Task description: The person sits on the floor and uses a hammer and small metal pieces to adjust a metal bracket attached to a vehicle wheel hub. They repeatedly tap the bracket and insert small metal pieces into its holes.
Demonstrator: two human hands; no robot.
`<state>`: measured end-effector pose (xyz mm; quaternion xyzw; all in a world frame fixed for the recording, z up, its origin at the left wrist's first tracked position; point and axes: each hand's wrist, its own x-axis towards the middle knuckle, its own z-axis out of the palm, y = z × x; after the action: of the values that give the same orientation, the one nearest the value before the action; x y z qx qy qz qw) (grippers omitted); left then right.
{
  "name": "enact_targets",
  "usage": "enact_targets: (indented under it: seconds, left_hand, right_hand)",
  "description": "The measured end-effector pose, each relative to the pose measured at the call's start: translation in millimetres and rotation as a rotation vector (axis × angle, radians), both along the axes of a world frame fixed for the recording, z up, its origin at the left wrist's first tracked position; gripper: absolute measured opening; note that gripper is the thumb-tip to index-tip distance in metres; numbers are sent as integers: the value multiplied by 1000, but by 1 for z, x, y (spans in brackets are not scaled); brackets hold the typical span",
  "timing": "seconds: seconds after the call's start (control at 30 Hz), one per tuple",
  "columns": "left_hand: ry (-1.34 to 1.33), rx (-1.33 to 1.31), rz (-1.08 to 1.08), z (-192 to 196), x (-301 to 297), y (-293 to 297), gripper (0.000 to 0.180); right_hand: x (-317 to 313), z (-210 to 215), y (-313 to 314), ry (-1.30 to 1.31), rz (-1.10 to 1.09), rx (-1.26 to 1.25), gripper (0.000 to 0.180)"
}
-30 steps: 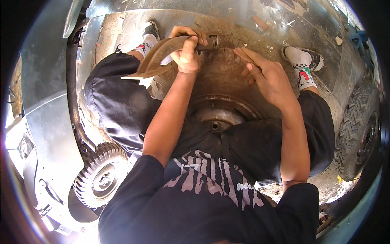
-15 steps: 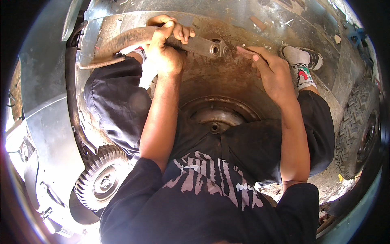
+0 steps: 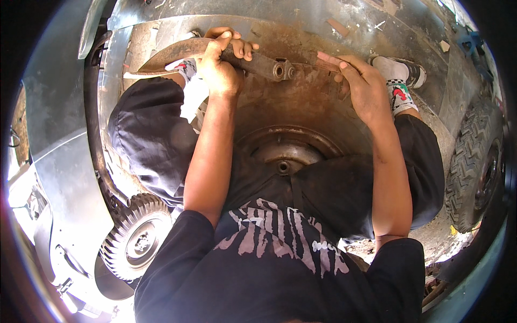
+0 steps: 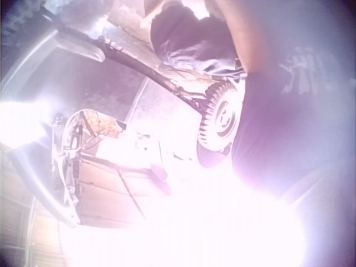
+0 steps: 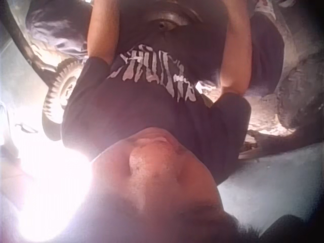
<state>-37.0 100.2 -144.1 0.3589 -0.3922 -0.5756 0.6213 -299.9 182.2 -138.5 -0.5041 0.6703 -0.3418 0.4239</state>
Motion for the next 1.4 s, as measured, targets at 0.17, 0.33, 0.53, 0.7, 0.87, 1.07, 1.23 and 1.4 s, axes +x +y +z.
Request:
enact_targets:
  seconds: [0.17,0.33,0.53,0.7,0.87,1.07,1.23,1.4]
  left_hand:
    - [-73,-41,-14,6,4,0,32]
    - [25,-133,-40,34,22,-7,41]
    - [101,-28,165,33,21,-3,31]
    - [104,-2,239,32,22,-4,29]
    - [127,52,312,24,30,-7,28]
    - [289,170,412,-3,73,-3,24]
    - [386,339,530,-20,91,2,27]
    - [430,517,493,-22,88,2,33]
  right_hand:
    - [2,0,1,-9,28,-15,32]
    - [4,4,3,-80,12,-2,35]
    - [6,-12,1,-169,26,-77,34]
    - [5,-11,1,-129,53,-39,34]
    - [11,-13,1,-164,67,-61,34]
    - [15,-7,-1,-145,36,-158,34]
    - [16,-15,-1,-206,17,-128,34]
    - [19,-9,1,-208,33,-91,33]
